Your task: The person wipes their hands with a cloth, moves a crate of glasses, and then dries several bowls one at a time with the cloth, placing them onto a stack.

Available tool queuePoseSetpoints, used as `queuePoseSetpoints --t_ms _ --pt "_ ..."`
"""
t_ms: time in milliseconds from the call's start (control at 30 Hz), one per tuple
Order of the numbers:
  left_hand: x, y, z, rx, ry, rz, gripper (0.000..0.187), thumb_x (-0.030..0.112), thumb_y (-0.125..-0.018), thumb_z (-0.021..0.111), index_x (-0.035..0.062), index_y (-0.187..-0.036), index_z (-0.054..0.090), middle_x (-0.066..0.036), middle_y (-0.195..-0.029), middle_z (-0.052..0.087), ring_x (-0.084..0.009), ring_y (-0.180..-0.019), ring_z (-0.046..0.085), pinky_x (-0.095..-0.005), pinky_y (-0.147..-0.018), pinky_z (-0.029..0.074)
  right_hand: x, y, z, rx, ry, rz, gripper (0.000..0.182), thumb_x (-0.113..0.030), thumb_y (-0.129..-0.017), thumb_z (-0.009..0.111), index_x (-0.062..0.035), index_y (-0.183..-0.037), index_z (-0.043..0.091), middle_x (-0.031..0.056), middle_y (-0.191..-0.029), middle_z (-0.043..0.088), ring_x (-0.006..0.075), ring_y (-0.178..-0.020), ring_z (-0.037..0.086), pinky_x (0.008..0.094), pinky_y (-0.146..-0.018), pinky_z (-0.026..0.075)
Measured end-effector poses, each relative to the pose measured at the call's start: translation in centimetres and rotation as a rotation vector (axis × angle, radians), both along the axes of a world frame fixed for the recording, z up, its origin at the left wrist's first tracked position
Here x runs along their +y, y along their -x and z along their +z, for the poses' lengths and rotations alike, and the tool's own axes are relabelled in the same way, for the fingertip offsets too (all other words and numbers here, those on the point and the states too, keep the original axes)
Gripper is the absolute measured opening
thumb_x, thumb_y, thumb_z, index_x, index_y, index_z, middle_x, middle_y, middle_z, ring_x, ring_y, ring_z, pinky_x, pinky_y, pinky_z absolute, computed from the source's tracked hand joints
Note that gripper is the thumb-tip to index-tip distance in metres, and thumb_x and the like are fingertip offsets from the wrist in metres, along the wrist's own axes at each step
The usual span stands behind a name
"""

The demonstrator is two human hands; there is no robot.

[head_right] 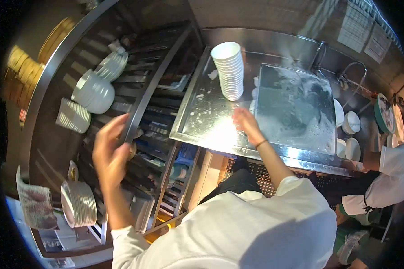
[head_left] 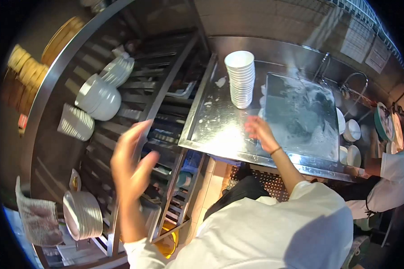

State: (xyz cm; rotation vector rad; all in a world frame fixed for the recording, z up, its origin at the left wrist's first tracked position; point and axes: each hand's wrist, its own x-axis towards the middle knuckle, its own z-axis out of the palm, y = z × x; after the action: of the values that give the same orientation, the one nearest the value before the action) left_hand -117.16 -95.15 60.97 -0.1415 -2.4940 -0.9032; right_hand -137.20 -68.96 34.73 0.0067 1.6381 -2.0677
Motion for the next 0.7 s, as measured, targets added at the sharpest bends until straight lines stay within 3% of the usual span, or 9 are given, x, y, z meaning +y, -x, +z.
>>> queuePoseSetpoints --t_ms 100,133,200,333,400,467,500,600,700 --pt "0.6 14.9 -11.5 -0.209 -0.640 -0.160 0.043 0.019 -0.086 0.057 0.0008 -0.123 0.044 -0.012 -0.124 0.050 -0.0227 -0.117 0.044 -0.0362 -0.097 0.035 1.4 7.7 -2.5 0.052 -0.032 -0.225 0.036 -0.038 -0.085 0.053 -0.0139 -0.111 0.053 0.0020 -0.102 0.057 0.0111 -0.088 0.049 0.0281 -0.070 0.039" --pt "1.4 19.1 -13.4 -0.241 -0.630 -0.155 0.052 0.034 -0.087 0.055 0.0018 -0.126 0.041 -0.014 -0.129 0.045 -0.0246 -0.120 0.040 -0.0400 -0.099 0.030 1.4 10.2 -2.8 0.055 -0.065 -0.257 0.045 -0.046 -0.084 0.049 -0.0144 -0.116 0.050 0.0048 -0.110 0.053 0.0156 -0.098 0.047 0.0328 -0.077 0.037" --pt "3.4 26.8 -14.9 -0.514 -1.023 -0.176 0.081 0.056 -0.081 0.051 0.0037 -0.136 0.024 -0.018 -0.142 0.024 -0.0396 -0.131 0.016 -0.0622 -0.100 0.012 1.2 14.4 -3.3 0.017 -0.068 -0.257 0.065 -0.062 -0.082 0.041 -0.0161 -0.127 0.044 0.0093 -0.128 0.043 0.0248 -0.116 0.039 0.0430 -0.090 0.032" --pt "6.0 38.2 -15.6 -0.828 -1.241 -0.109 0.079 0.057 -0.080 0.050 0.0025 -0.134 0.030 -0.022 -0.140 0.024 -0.0441 -0.131 0.009 -0.0686 -0.096 0.000 0.0 21.3 -3.7 0.033 0.013 -0.219 0.066 -0.062 -0.083 0.038 -0.0159 -0.130 0.042 0.0077 -0.136 0.037 0.0243 -0.123 0.033 0.0446 -0.097 0.025" --pt "7.1 39.4 -15.1 -0.926 -1.303 -0.133 0.071 0.047 -0.081 0.054 0.0001 -0.130 0.034 -0.026 -0.135 0.031 -0.0473 -0.126 0.020 -0.0697 -0.095 0.007 -1.3 22.4 -1.9 0.032 0.064 -0.193 0.065 -0.060 -0.084 0.037 -0.0144 -0.130 0.042 0.0071 -0.137 0.036 0.0232 -0.124 0.032 0.0433 -0.100 0.024" --pt "6.7 40.3 -15.7 -0.988 -1.123 -0.148 0.065 0.035 -0.081 0.058 -0.0024 -0.129 0.034 -0.029 -0.129 0.037 -0.0486 -0.119 0.032 -0.0706 -0.090 0.021 -3.1 23.0 -0.6 0.054 0.171 -0.191 0.055 -0.047 -0.090 0.038 0.0004 -0.110 0.058 0.0108 -0.115 0.057 0.0182 -0.109 0.048 0.0323 -0.090 0.037" --pt "6.1 40.4 -16.3 -1.000 -1.187 -0.149 0.059 0.026 -0.081 0.058 -0.0041 -0.127 0.035 -0.029 -0.125 0.040 -0.0485 -0.112 0.040 -0.0688 -0.082 0.035 -3.6 23.2 -0.7 0.041 0.175 -0.182 0.055 -0.047 -0.090 0.038 0.0004 -0.110 0.058 0.0108 -0.115 0.057 0.0182 -0.109 0.048 0.0323 -0.090 0.037" --pt "3.6 38.9 -17.3 -1.024 -1.402 -0.173 0.057 0.023 -0.082 0.057 -0.0030 -0.127 0.034 -0.028 -0.123 0.041 -0.0487 -0.110 0.043 -0.0695 -0.080 0.038 -5.1 24.4 -1.3 -0.031 0.291 -0.072 0.057 -0.049 -0.089 0.039 0.0011 -0.105 0.061 0.0115 -0.109 0.059 0.0220 -0.105 0.052 0.0302 -0.091 0.036" --pt "1.3 36.2 -19.6 -0.873 -1.583 -0.213 0.055 0.021 -0.085 0.055 -0.0014 -0.129 0.031 -0.024 -0.123 0.043 -0.0455 -0.108 0.046 -0.0700 -0.077 0.040 -6.1 23.6 -0.6 0.231 0.006 0.041 0.059 -0.050 -0.089 0.038 0.0032 -0.106 0.059 0.0153 -0.111 0.058 0.0240 -0.104 0.053 0.0336 -0.089 0.038"
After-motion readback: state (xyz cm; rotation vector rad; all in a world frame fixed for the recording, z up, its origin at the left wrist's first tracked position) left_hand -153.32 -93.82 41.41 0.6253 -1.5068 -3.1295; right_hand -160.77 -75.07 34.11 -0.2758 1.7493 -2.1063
